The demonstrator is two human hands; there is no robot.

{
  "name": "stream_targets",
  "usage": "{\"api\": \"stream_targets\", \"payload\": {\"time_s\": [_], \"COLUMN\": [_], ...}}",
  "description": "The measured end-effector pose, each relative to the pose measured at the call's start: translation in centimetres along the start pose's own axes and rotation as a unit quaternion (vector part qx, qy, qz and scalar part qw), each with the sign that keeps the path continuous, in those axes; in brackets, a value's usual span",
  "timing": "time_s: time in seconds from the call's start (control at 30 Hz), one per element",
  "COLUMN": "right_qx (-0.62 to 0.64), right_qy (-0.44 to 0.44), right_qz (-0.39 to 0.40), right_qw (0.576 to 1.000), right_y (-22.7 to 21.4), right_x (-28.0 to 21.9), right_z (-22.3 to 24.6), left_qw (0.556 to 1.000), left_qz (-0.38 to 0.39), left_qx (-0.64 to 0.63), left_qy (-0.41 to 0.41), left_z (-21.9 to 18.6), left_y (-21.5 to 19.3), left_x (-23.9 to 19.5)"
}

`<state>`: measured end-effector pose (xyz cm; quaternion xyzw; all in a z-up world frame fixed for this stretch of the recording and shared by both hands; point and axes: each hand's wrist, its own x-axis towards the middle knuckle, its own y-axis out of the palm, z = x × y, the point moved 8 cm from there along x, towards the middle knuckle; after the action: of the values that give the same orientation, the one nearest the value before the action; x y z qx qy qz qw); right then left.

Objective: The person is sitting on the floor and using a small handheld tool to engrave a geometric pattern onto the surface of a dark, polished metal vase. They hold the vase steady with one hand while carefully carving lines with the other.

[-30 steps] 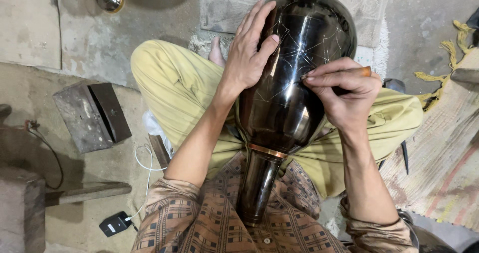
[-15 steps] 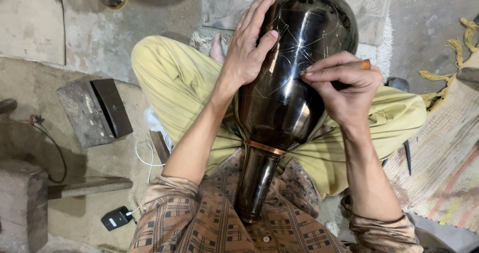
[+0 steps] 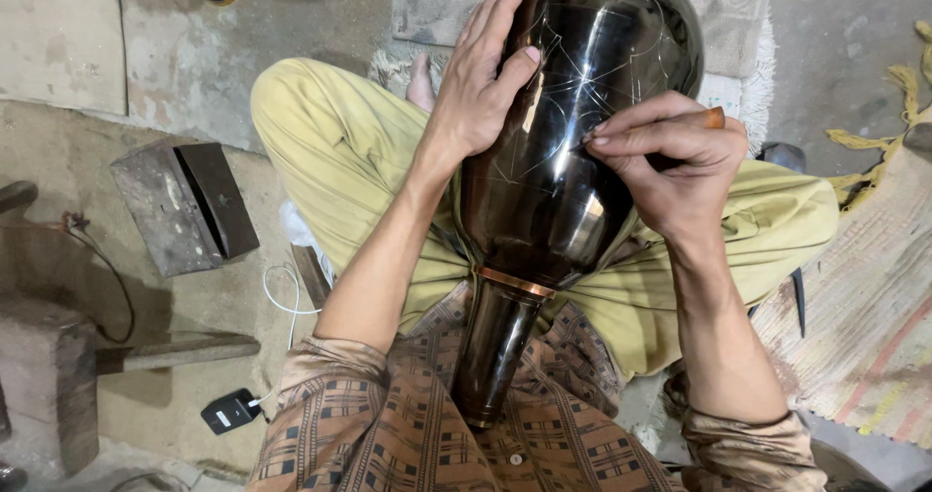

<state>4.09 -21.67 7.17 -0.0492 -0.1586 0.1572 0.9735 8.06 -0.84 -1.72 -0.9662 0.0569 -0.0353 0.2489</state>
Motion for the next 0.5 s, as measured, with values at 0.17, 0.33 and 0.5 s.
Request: {"api": "stream_targets", "payload": {"time_s": [0.17,0.33,0.5], "right_qx": [0.009,0.019,0.010], "right_qy": [-0.002,0.002,-0.004], "right_qz": [0.015,0.046,0.034], "right_qw": [1.000,0.999,0.999], "right_y": [-0.05,-0.42,-0.37], "right_x": [0.18,0.16,-0.04], "right_z": [-0.48,-0.19,-0.55], "left_qw": [1.000,1.000,1.000], "left_qz": [0.001,0.006,0.007], "left_qx": [0.001,-0.010,-0.011], "left_qy": [-0.003,0.003,-0.004], "left_z": [-0.05,-0.61,-0.90], "left_y": [-0.05,-0.18,-0.31], "left_x": [-0.13,-0.04,-0.19]}}
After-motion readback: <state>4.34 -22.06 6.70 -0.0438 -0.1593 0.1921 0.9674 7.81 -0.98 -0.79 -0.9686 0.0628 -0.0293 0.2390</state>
